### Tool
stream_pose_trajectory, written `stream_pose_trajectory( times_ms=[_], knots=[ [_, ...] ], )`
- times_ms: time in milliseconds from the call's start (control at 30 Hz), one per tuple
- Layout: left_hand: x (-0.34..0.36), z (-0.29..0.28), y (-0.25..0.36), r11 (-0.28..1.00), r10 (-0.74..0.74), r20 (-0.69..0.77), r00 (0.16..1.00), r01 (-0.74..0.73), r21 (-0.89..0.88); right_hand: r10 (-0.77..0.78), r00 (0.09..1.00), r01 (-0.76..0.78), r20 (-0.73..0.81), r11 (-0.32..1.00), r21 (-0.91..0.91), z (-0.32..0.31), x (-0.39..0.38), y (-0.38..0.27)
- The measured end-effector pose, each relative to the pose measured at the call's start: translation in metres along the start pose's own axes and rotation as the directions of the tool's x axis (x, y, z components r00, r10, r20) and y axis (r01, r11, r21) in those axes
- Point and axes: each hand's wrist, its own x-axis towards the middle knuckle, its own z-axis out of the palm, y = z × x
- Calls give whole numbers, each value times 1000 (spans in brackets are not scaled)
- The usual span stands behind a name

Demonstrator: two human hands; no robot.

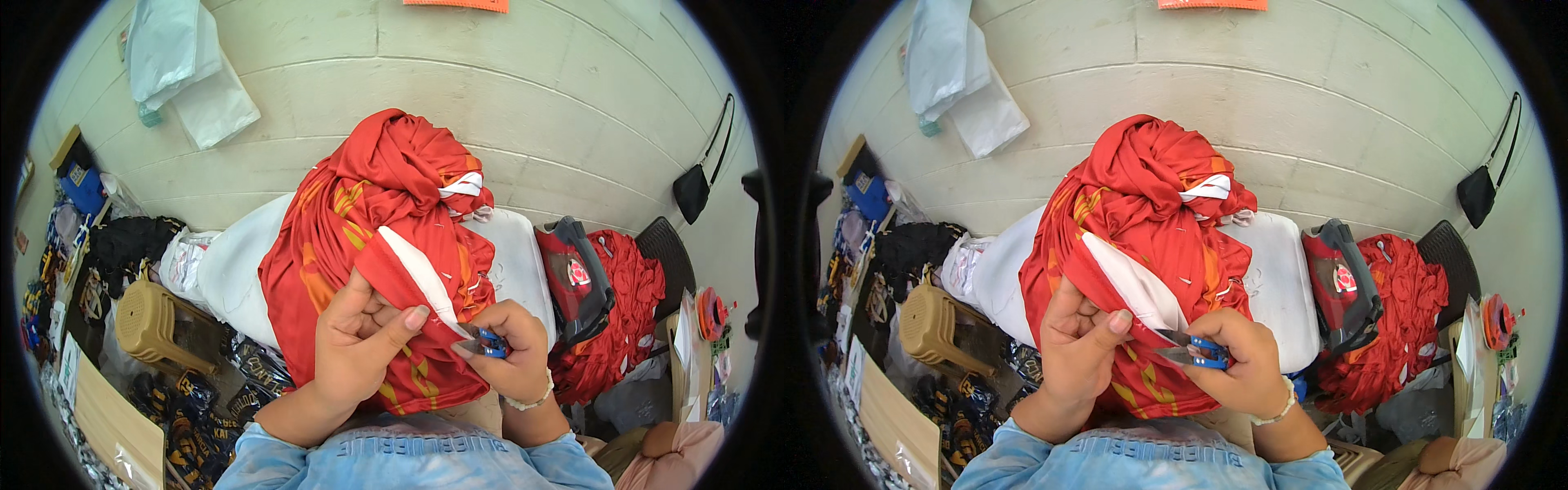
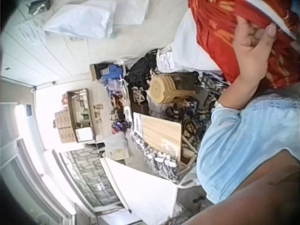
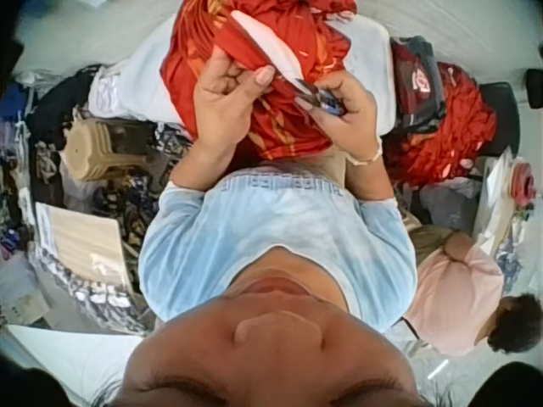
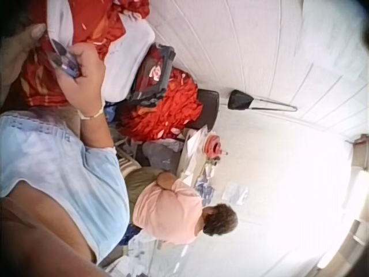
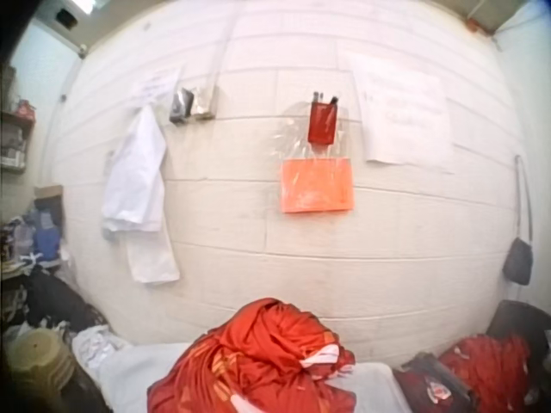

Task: The person uses a small blue utility knife to cut along the white seam of a red fabric item. They hold the fabric taut with one hand while carefully guiding the blade with the other, occasionally adjusting the fabric's position.

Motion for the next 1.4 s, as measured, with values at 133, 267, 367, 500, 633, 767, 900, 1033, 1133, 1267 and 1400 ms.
stream_pose_trajectory(
  times_ms=[133, 267, 367, 500, 633, 767, 900, 1033, 1133, 1267, 1400],
  knots=[
    [2, 3, -2, 999, -20, 34, 999, 18, 47, -42, 991, 61, -124, 986, 154, 2, -5, -6],
    [5, 9, -1, 998, -31, 70, 997, 27, 55, -157, 976, 147, -151, 986, -81, -2, -9, -6],
    [7, 10, 2, 995, -49, 109, 993, 40, 88, -212, 960, 182, -182, 969, -167, -2, -10, -5],
    [8, 11, 4, 996, -63, 119, 991, 55, 68, -305, 927, 239, -219, 929, -283, 4, -7, -7],
    [4, 12, 6, 998, -56, 109, 993, 51, 44, -369, 911, 285, -184, 886, -366, 7, 0, -13],
    [-2, 11, 5, 999, -33, 47, 998, 31, 43, -420, 902, 348, -99, 844, -409, 4, 7, -16],
    [-3, 12, 3, 1000, -19, 41, 999, 19, 0, -453, 888, 391, -79, 833, -391, 6, 9, -15],
    [-1, 14, 3, 999, -48, 84, 995, 48, 5, -423, 896, 346, -140, 858, -380, 7, 3, -14],
    [1, 14, 4, 997, -79, 124, 989, 76, 26, -401, 898, 310, -183, 870, -384, 7, -3, -14],
    [2, 14, 5, 994, -101, 146, 984, 94, 53, -401, 889, 304, -219, 877, -371, 9, -5, -12],
    [0, 14, 5, 995, -87, 107, 990, 82, 53, -383, 897, 291, -220, 888, -357, 11, -4, -16]
  ],
)
